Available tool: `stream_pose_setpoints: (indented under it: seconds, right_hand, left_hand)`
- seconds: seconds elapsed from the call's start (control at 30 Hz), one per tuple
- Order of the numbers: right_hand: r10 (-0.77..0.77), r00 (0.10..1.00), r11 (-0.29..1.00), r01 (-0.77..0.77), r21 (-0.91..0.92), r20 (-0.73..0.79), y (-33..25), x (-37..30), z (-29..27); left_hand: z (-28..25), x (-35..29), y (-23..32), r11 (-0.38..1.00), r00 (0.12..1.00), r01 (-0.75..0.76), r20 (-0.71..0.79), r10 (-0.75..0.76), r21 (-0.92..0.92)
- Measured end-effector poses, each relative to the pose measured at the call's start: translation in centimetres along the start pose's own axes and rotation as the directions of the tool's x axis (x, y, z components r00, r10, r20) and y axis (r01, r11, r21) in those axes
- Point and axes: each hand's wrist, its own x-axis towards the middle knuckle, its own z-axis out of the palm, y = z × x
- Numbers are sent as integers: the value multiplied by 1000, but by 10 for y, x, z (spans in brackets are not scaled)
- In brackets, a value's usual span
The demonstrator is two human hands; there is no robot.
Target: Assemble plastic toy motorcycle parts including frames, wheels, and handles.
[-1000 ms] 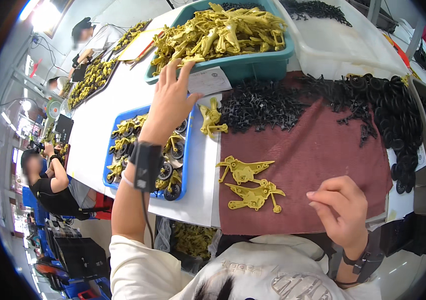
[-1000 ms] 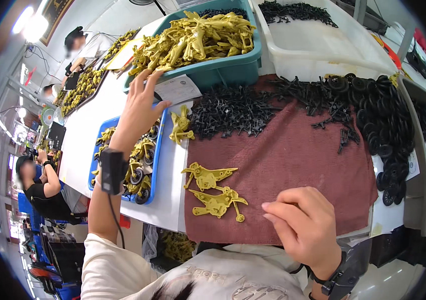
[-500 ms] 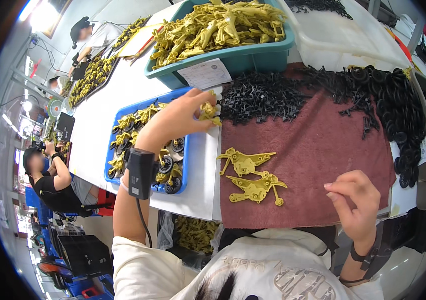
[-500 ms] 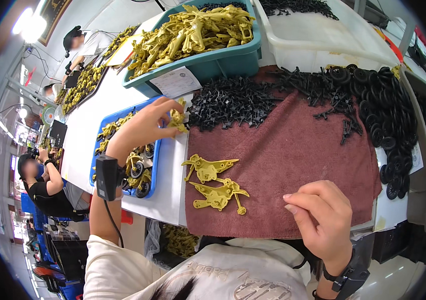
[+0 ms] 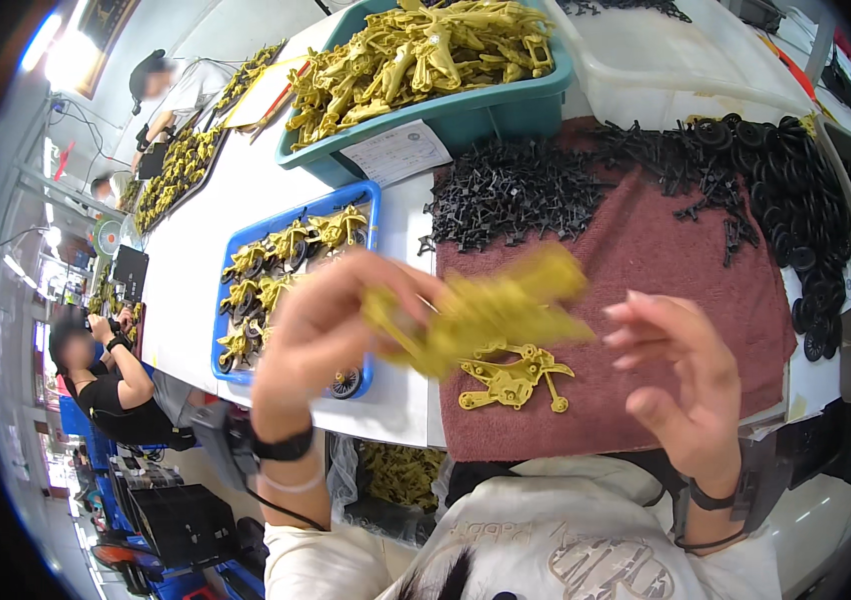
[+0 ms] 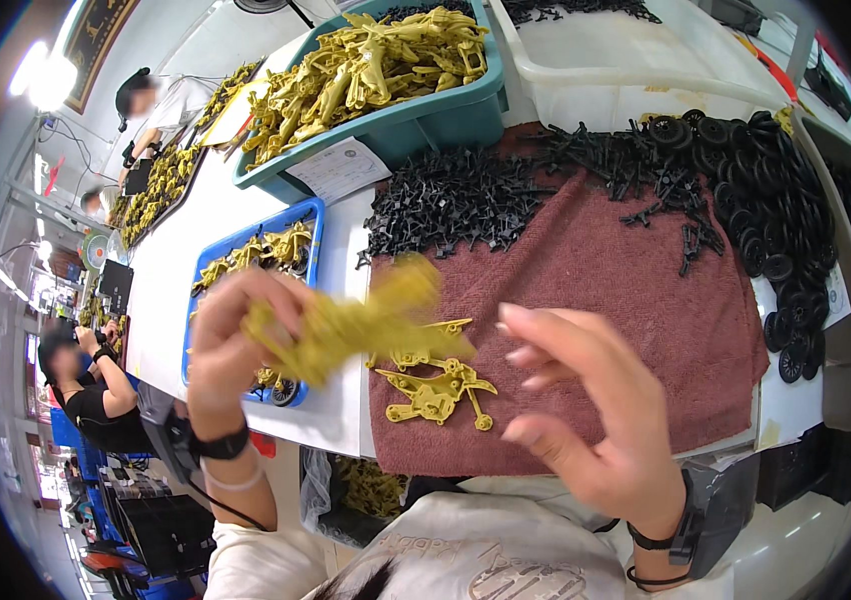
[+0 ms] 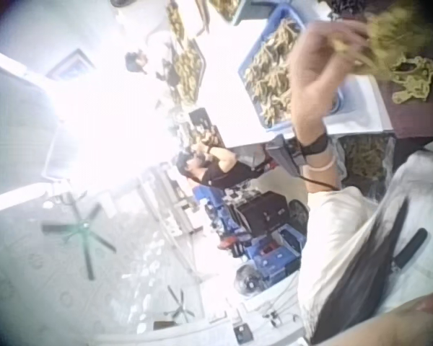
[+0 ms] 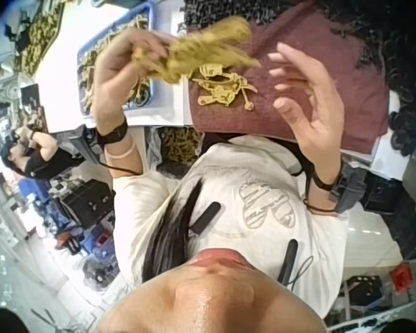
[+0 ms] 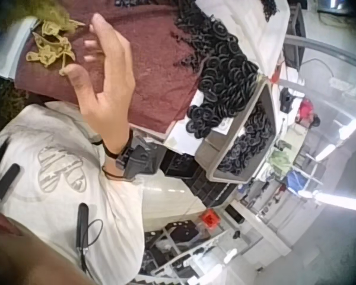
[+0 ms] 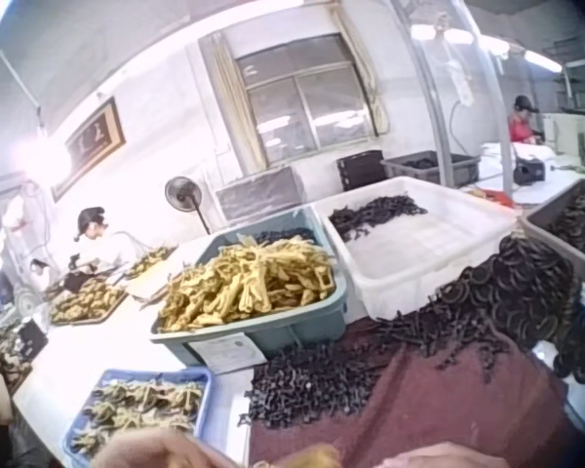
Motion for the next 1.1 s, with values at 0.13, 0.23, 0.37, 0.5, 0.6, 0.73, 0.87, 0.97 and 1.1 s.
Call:
stream_pose_setpoints:
  seconds: [0.13, 0.23, 0.37, 0.5, 0.6, 0.73, 0.87, 0.97, 1.1]
  right_hand:
    - [210, 975, 771, -207, 603, 66, -4, -3, 13]
    - [263, 964, 761, -223, 609, 24, -7, -6, 6]
    - [291, 954, 834, -217, 507, -70, -5, -4, 12]
    - [237, 968, 926, -201, 319, -80, 3, -6, 1]
    - [245, 970, 959, -242, 147, -1, 1, -5, -8]
    - [32, 998, 995, -26, 98, -61, -9, -2, 0]
    - [-80, 997, 994, 79, -78, -2, -12, -12, 9]
    - [-109, 993, 989, 113, -100, 45, -13, -18, 15]
    - [-54, 996, 987, 64, -149, 71, -23, -19, -3]
  left_hand:
    - [49, -2, -20, 998, 996, 48, 75, -45, -37]
    - [70, 1, -34, 973, 994, -107, 36, 102, 203]
    - [110, -2, -31, 884, 973, -231, 98, 209, 406]
    - [122, 3, -37, 853, 951, -302, 192, 241, 427]
    - [121, 1, -45, 930, 952, -225, 268, 147, 292]
    - [135, -3, -65, 995, 997, -82, -8, 82, -48]
    - [150, 4, -57, 869, 965, 170, 256, -52, -465]
    - [153, 3, -67, 963, 951, 46, 308, 39, -265]
    - [148, 2, -52, 872, 963, 220, 240, -122, -437]
